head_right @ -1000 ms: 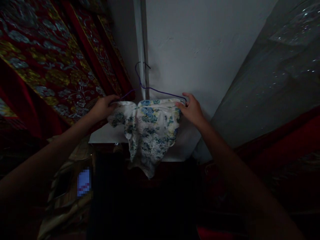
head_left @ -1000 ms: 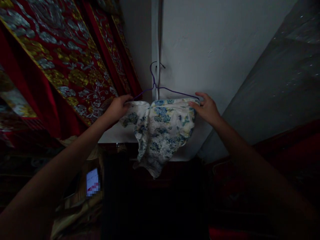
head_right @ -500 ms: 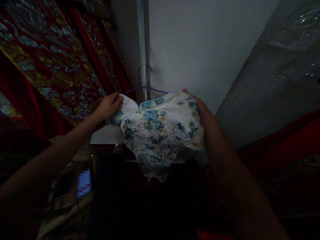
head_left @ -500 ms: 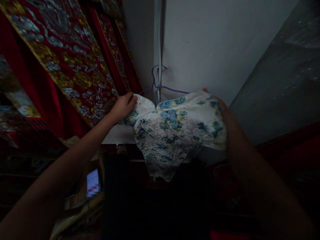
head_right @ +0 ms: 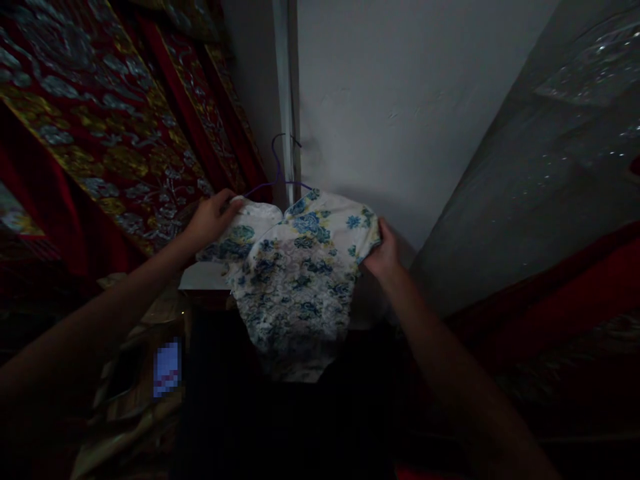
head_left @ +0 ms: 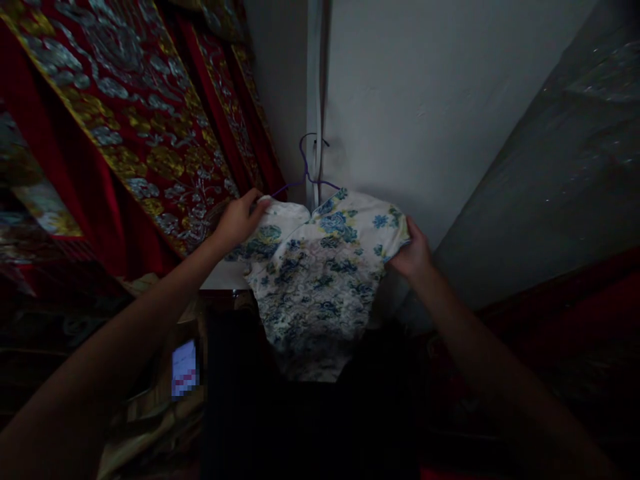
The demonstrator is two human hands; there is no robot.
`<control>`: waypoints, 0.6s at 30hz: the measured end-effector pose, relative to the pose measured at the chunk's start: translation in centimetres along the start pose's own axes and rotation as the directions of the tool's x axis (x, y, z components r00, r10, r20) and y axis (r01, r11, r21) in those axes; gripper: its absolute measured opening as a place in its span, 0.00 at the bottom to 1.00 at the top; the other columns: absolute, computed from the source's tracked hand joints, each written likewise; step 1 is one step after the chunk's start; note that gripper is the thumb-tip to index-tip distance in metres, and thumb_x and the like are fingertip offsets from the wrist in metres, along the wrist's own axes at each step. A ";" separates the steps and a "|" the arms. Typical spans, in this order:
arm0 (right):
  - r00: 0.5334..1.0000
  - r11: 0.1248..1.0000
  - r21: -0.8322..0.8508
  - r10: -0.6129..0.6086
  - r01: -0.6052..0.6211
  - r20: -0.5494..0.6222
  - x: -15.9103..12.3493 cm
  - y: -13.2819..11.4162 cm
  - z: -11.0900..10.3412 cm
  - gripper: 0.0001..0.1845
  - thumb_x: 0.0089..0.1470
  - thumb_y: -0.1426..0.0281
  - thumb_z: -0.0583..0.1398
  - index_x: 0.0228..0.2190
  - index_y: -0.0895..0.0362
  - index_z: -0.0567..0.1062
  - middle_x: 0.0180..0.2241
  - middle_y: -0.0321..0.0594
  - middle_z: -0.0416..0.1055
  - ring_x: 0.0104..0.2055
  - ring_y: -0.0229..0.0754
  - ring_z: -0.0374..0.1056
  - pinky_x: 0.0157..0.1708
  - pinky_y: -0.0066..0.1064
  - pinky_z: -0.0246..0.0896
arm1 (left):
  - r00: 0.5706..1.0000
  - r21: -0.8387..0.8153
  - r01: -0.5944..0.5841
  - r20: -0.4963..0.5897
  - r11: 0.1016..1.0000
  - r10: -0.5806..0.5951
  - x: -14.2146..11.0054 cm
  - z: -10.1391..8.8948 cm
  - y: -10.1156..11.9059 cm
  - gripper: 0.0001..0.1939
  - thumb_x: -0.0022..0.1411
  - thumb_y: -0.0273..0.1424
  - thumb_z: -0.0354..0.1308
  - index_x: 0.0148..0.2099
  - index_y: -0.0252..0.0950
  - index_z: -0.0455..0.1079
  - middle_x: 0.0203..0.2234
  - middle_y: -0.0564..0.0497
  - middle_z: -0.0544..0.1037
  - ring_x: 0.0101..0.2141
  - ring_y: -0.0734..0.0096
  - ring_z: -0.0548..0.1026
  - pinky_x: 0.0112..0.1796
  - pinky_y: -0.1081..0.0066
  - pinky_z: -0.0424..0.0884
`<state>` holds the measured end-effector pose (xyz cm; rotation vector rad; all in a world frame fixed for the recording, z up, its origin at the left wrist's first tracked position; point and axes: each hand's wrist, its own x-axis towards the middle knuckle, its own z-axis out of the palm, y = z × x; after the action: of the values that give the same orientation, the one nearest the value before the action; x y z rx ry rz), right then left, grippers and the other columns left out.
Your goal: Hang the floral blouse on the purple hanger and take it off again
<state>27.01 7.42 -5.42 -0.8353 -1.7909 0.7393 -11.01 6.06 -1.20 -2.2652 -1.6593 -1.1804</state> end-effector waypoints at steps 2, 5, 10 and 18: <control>1.000 0.994 0.111 0.019 -0.016 -0.023 0.3 -0.5 -1.3 0.51 0.62 0.36 0.32 0.48 0.60 0.78 0.47 0.55 0.76 0.51 0.53 0.71 0.43 0.44 0.67 | 1.000 0.022 0.014 -0.010 1.000 -0.014 -0.4 0.1 0.3 0.22 0.73 0.46 0.46 0.46 0.35 0.73 0.32 0.46 0.79 0.32 0.62 0.75 0.35 0.68 0.66; 0.998 0.953 0.304 0.029 -0.010 -0.057 0.9 -3.9 -2.7 0.57 0.57 0.34 0.31 0.52 0.61 0.77 0.46 0.58 0.77 0.52 0.54 0.70 0.43 0.45 0.63 | 0.997 0.037 0.033 -0.078 0.999 -0.030 -0.2 0.2 0.8 0.21 0.72 0.47 0.48 0.42 0.35 0.73 0.28 0.48 0.77 0.29 0.64 0.72 0.32 0.69 0.62; 0.998 0.945 0.325 -0.043 0.030 0.034 0.9 -10.6 -0.9 0.55 0.56 0.32 0.34 0.52 0.57 0.78 0.46 0.52 0.77 0.54 0.54 0.70 0.49 0.47 0.63 | 0.981 -0.027 0.055 -0.184 0.998 -0.059 0.8 0.3 0.3 0.19 0.67 0.46 0.56 0.33 0.34 0.71 0.24 0.51 0.73 0.27 0.68 0.68 0.30 0.70 0.59; 0.911 0.926 -0.191 -0.254 0.326 0.326 -1.1 -4.4 4.5 0.34 0.58 0.53 0.65 0.62 0.48 0.69 0.63 0.47 0.66 0.66 0.54 0.62 0.66 0.52 0.56 | 0.991 -0.512 -0.099 -0.127 0.854 0.039 -2.2 2.2 3.4 0.24 0.71 0.50 0.52 0.34 0.35 0.72 0.26 0.50 0.75 0.30 0.70 0.73 0.33 0.71 0.67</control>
<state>22.18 3.52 -3.98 -0.6104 -2.2512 0.4702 -7.22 4.03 -2.89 -2.4492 -1.3177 -1.8854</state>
